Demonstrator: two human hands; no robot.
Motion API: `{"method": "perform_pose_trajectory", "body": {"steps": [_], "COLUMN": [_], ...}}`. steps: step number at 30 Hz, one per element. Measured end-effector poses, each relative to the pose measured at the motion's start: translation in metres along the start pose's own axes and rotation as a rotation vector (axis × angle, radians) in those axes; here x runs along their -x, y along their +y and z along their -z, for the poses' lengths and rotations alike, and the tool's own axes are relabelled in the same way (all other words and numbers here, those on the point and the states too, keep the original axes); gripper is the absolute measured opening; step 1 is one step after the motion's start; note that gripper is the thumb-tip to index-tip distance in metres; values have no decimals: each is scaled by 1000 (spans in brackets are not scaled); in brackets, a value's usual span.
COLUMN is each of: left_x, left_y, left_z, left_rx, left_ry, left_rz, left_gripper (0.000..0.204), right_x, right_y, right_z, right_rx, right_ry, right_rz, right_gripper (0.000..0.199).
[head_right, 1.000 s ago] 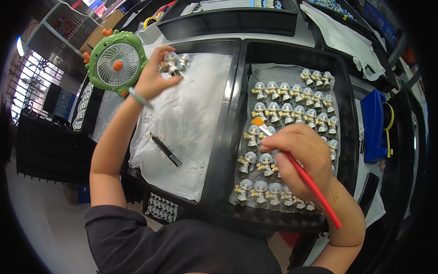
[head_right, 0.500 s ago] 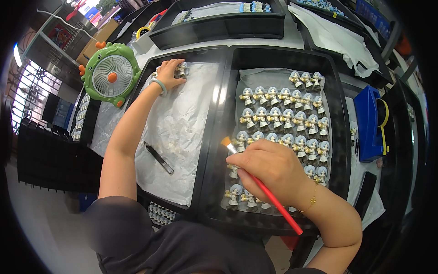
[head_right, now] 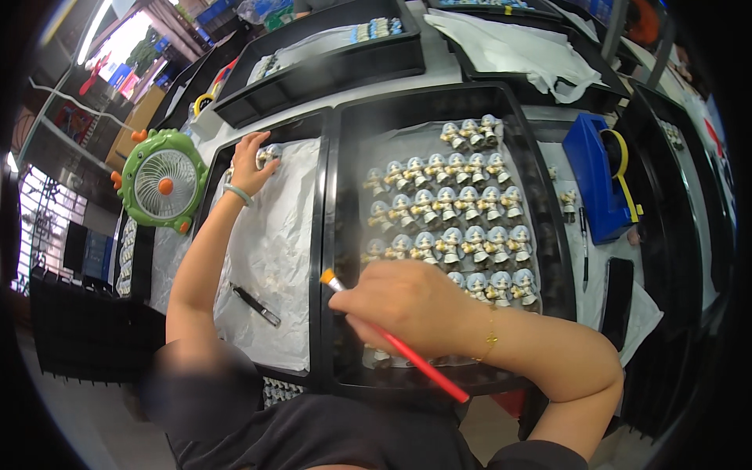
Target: The person paints small figurines with a red-handled brush, applying gold details to the hair and accessories. They handle the figurines one by one, rotating them to access different angles, and occasionally use tweezers for precision. Finished figurines are placed into a black tray lined with white paper.
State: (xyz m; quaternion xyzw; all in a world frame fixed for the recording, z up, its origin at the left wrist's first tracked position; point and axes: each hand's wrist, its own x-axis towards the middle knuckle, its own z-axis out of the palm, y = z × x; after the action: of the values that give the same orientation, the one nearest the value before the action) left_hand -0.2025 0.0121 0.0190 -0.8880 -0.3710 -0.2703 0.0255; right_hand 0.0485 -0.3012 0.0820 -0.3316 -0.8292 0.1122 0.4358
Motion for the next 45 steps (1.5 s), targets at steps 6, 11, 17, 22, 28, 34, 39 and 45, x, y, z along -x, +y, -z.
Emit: {"method": "perform_pose_trajectory", "body": {"steps": [6,11,17,22,28,34,39,45], "left_x": [-69,-109,-125,-127,-97,-16,69,90], "left_y": [157,236,279,275,247,193,166,163], "left_z": [-13,-95,-129,-125,-62,47,99,97], "left_rx": [229,-135,91,110,375,1805,1704,1765], "left_ry": [-72,-366,-680,-568,-61,-655,-551,-574], "left_rz": [-407,-471,91,60,-212,414,383,199], "left_gripper": [31,29,28,31,26,52,86,90], "right_x": [2,1,1,1,1,1,-6,-2], "right_y": [-7,-11,-8,-1,2,-4,-7,-5], "right_z": [6,10,5,5,5,18,19,17], "right_rx": [0,4,-6,12,54,52,-268,-361], "right_ry": [17,83,128,125,198,236,105,143], "right_rz": [38,64,78,94,99,8,-264,-540], "right_gripper": [29,28,30,26,22,25,23,22]}}
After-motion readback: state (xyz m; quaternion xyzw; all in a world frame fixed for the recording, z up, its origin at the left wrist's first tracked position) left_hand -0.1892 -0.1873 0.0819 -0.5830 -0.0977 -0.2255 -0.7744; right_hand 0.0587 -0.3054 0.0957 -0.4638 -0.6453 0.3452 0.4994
